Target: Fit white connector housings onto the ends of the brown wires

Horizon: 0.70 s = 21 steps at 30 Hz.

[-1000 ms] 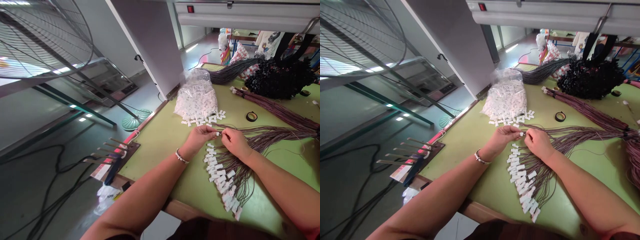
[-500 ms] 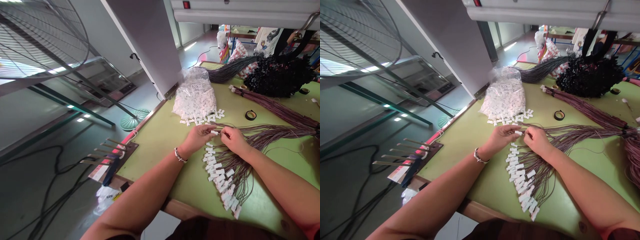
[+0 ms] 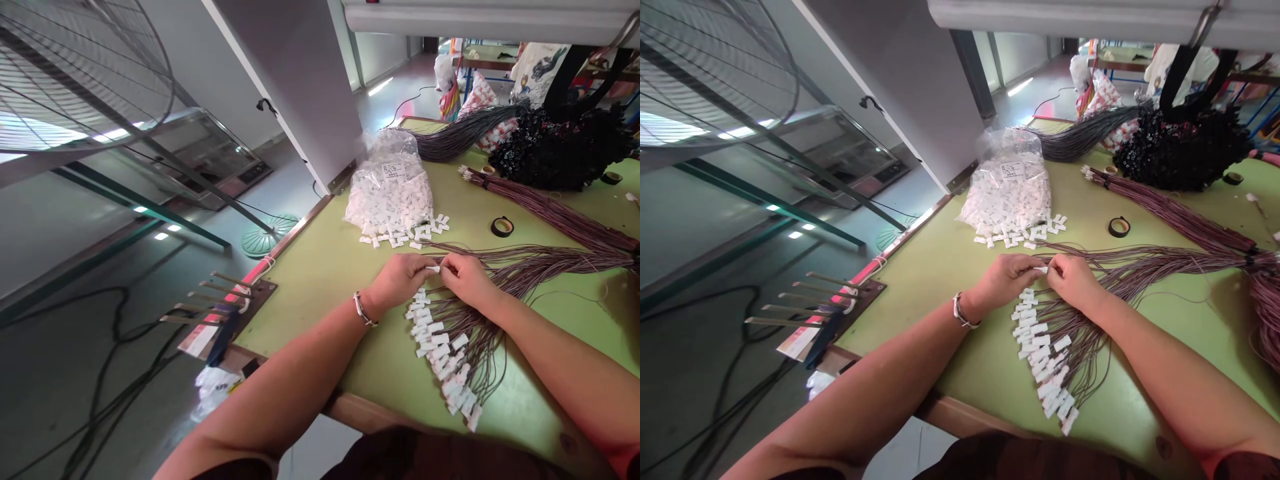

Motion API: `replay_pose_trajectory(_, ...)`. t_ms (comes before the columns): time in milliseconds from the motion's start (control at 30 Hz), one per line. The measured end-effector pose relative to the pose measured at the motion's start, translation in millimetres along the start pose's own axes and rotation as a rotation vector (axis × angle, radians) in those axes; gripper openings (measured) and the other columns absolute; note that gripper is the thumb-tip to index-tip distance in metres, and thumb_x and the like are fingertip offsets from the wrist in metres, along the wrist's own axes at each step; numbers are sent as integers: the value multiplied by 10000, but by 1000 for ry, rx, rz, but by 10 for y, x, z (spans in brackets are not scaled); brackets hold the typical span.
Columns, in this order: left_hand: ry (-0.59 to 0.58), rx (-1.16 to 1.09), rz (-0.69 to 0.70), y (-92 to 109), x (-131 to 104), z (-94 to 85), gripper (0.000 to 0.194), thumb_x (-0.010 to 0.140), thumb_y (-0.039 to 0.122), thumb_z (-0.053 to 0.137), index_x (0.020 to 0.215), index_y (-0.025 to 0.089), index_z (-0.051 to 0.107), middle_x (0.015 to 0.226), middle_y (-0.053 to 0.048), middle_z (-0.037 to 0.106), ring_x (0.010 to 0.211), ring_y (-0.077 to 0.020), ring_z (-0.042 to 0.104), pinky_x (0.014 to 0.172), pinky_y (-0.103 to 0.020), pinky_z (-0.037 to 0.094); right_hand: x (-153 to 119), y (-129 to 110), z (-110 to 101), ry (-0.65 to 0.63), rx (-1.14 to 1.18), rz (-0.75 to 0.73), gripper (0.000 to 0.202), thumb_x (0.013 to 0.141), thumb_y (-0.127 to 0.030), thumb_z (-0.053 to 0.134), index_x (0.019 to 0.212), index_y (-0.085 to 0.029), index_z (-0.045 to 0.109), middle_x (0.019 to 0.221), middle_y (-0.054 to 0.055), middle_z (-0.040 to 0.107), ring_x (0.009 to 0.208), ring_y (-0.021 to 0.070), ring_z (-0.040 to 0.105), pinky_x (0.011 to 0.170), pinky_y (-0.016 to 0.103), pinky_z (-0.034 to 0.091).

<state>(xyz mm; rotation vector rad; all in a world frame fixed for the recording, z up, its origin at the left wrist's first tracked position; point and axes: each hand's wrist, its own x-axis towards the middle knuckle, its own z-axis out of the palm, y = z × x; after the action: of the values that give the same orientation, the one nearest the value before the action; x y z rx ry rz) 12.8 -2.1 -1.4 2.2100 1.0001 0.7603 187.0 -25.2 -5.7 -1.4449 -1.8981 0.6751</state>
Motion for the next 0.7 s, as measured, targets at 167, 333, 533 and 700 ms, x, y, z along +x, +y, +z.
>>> replay_pose_trajectory(167,-28,-182,-218,-47,-25,10,169,802,252,553,819,143,681,547,9,606,484,-98,556,489,-199,453,6,23,-12,-38,80,114,133,691,-229,530,600,-161,599,479,-33,502,441,82,380,451,211,299)
replay_pose_trajectory(333,-41,-118,-126,-40,-9,-20,172,801,245,555,828,162,703,609,2,643,550,-102,575,547,-201,462,-17,26,-3,-26,30,31,158,687,-174,502,592,-160,628,469,-35,510,463,84,410,486,208,319)
replay_pose_trajectory(533,-53,-101,-91,-11,-15,38,156,776,211,576,815,185,725,749,-28,709,660,-134,614,622,-233,482,-26,20,7,-13,-32,-51,162,683,-148,498,583,-160,625,500,-22,556,486,93,448,517,217,338)
replay_pose_trajectory(700,-38,-309,-343,-28,-35,73,155,749,274,611,788,150,697,538,-5,617,497,-114,561,488,-214,458,-23,-39,-15,-36,-24,-25,162,670,-146,503,556,-160,617,467,-30,528,471,89,426,505,216,328)
